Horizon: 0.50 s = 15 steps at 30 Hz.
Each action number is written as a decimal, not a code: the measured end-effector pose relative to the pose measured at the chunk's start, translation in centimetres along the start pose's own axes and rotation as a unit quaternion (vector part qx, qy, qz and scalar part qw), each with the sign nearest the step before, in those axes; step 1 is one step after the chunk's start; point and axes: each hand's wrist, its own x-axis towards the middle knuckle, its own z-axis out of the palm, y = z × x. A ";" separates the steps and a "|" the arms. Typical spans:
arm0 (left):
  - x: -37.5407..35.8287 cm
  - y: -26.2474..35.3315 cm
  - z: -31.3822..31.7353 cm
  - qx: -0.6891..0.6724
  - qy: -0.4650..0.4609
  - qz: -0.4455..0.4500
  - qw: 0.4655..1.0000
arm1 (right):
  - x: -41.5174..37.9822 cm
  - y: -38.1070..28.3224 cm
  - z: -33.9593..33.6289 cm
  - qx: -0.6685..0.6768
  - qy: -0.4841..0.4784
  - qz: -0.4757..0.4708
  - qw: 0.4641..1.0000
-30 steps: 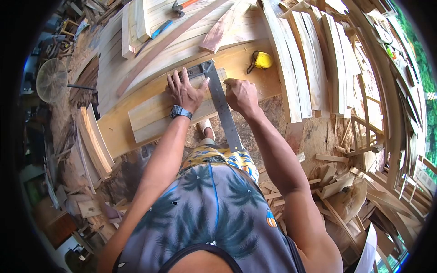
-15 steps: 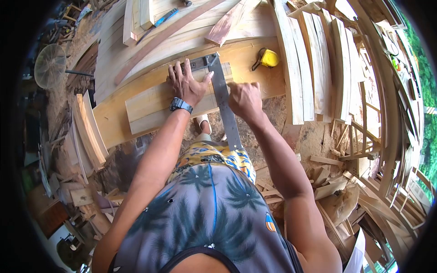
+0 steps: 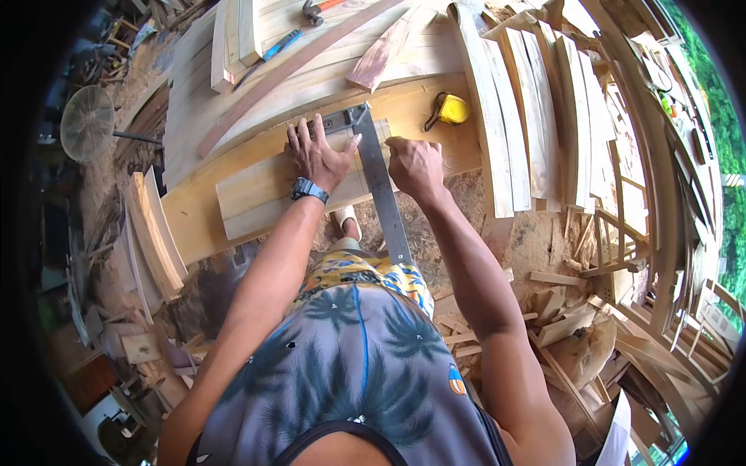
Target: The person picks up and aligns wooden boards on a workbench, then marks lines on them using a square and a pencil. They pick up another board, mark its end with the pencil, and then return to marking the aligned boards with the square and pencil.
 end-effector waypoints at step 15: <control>0.1 -0.1 0.3 -0.006 -0.016 -0.011 1.000 | -9.7 1.5 -5.1 0.021 -0.184 0.076 0.980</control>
